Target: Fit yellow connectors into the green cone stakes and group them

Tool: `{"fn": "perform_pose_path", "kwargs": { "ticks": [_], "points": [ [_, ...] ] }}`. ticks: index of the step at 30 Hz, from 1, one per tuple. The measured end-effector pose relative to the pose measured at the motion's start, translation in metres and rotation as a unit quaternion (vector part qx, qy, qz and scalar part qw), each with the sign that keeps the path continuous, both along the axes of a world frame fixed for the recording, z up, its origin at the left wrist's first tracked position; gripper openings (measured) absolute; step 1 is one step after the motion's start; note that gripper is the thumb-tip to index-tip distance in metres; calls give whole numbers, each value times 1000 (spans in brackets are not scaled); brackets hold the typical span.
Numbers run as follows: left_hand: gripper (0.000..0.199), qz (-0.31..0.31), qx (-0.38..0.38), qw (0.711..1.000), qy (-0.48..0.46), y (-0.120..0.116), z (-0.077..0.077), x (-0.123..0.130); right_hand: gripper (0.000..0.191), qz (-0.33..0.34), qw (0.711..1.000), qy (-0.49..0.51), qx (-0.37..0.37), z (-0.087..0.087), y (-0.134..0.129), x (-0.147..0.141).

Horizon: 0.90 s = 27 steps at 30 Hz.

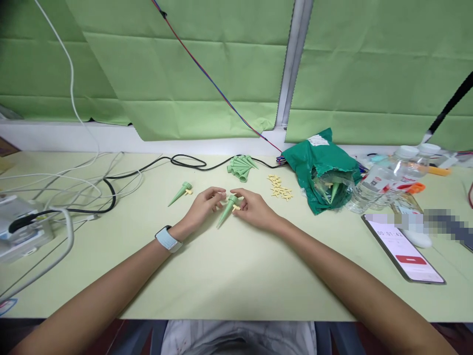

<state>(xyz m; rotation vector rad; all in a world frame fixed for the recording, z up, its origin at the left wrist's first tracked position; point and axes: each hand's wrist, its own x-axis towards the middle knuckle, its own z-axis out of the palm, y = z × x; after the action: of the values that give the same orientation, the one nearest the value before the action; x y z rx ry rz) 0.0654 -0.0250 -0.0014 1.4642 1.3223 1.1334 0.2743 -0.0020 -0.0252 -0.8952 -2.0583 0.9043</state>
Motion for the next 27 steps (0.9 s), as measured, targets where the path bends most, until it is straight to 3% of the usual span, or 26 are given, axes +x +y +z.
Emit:
{"fn": "perform_pose_path", "kwargs": {
  "ticks": [3, 7, 14, 18, 24, 27],
  "points": [
    [41, -86, -17, 996, 11, -5, 5, 3, 53, -1, 999, 38, -14, -5, -12, 8],
    [36, -165, 10, 986, 35, -6, 5, 2, 51, 21, 997, 77, -18, -7, -16, 9],
    [24, -122, 18, 990, -75, 1, -7, 2, 50, -4, 984, 145, -100, -10, -12, 7],
    [20, -125, 24, 988, -84, 1, -6, 3, 44, -10, 970, 182, -159, -14, -10, 7],
    [34, -164, -2, 984, -68, -2, -8, 6, 41, -16, 974, 194, -116, -11, -16, 6],
    [35, -144, -6, 985, -96, -4, -9, 9, 37, -15, 978, 179, -108, -6, -19, 6]
  ]
}}
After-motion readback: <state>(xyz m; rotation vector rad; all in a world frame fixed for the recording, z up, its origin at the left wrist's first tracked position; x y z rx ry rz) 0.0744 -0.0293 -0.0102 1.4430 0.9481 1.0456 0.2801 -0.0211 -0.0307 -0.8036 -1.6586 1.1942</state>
